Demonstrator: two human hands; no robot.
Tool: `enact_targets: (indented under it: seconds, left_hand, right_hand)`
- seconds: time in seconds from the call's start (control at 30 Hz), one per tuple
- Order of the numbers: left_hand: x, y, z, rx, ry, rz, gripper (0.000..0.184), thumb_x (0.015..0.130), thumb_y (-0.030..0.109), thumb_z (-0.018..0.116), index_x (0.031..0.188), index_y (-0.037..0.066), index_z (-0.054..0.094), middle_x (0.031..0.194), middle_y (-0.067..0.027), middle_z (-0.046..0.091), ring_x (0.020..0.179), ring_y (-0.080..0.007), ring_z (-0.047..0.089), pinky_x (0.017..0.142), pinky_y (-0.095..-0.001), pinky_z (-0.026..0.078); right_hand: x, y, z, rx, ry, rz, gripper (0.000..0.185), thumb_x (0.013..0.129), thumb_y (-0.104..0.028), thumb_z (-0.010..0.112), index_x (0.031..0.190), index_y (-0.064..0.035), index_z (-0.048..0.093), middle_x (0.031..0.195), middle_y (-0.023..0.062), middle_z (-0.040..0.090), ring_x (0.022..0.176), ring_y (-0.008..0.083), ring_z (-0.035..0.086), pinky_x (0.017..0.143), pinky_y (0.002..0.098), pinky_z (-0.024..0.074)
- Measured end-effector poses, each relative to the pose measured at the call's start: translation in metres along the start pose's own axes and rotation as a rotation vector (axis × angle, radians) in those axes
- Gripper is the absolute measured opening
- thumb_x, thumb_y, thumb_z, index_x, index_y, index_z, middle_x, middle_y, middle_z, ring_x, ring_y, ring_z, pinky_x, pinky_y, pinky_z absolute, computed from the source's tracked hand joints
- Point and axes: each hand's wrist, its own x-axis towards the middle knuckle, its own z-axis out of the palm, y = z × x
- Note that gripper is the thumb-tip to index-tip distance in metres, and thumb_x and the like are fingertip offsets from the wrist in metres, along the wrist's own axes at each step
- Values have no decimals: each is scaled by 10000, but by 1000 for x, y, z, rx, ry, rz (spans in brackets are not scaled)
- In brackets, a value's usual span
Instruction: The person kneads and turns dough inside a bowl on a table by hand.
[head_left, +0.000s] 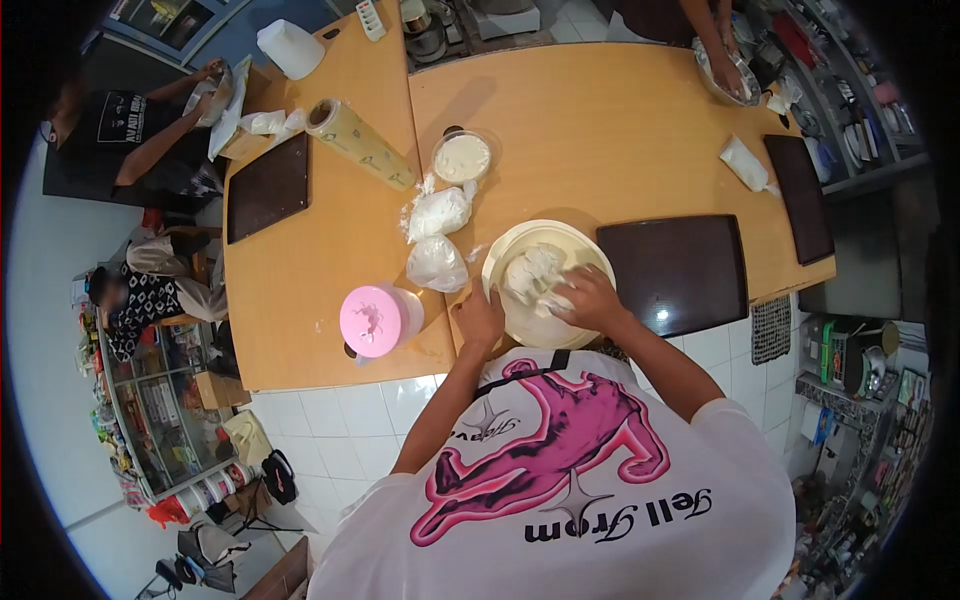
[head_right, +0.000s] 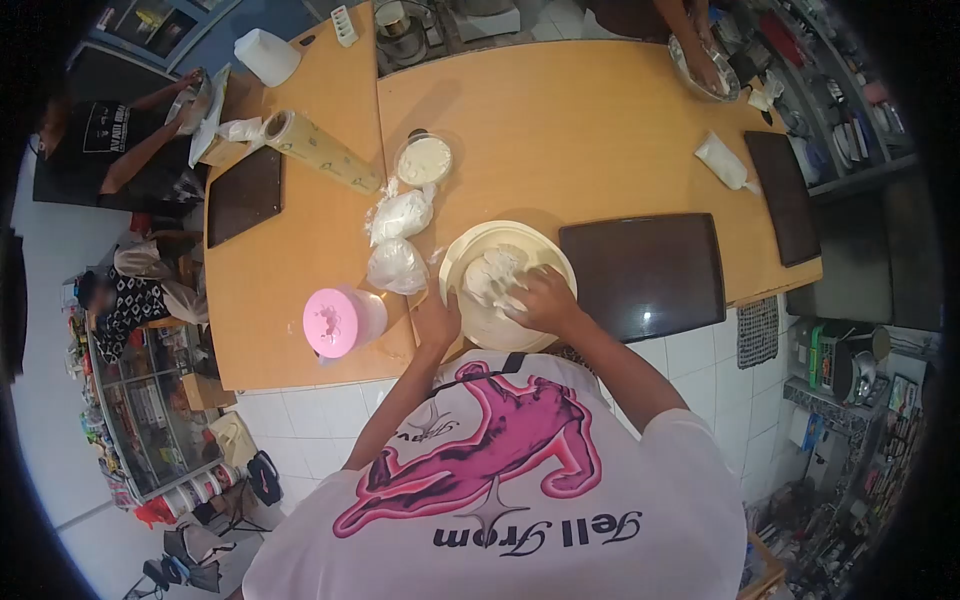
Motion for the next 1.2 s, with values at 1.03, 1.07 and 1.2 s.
enact_targets:
  seconds: [1.03,1.07,1.2]
  left_hand:
    - [0,3,-5,54,-15,-9,333,902,290,489,1167,91,464,807,-203,662,772,-380,647,830,-554,381]
    - [0,1,-3,54,-15,-5,336,901,289,489,1171,91,461,809,-204,662,773,-379,647,829,-554,381]
    - [0,0,-5,103,-21,0,349,900,293,491,1182,91,458,824,-205,663,791,-378,647,829,-562,373]
  right_hand:
    - [35,-9,-16,60,-112,107,572,699,-438,720,1180,-147,612,1265,141,525,1212,352,437,1029,522,287]
    - [33,-6,-7,10,-99,79,587,694,-408,728,1204,-151,591,1275,139,516,1190,345,453,1008,517,309]
    - [31,-4,27,-177,-74,36,653,695,-323,738,1285,-162,509,1291,122,503,1168,329,470,965,501,358]
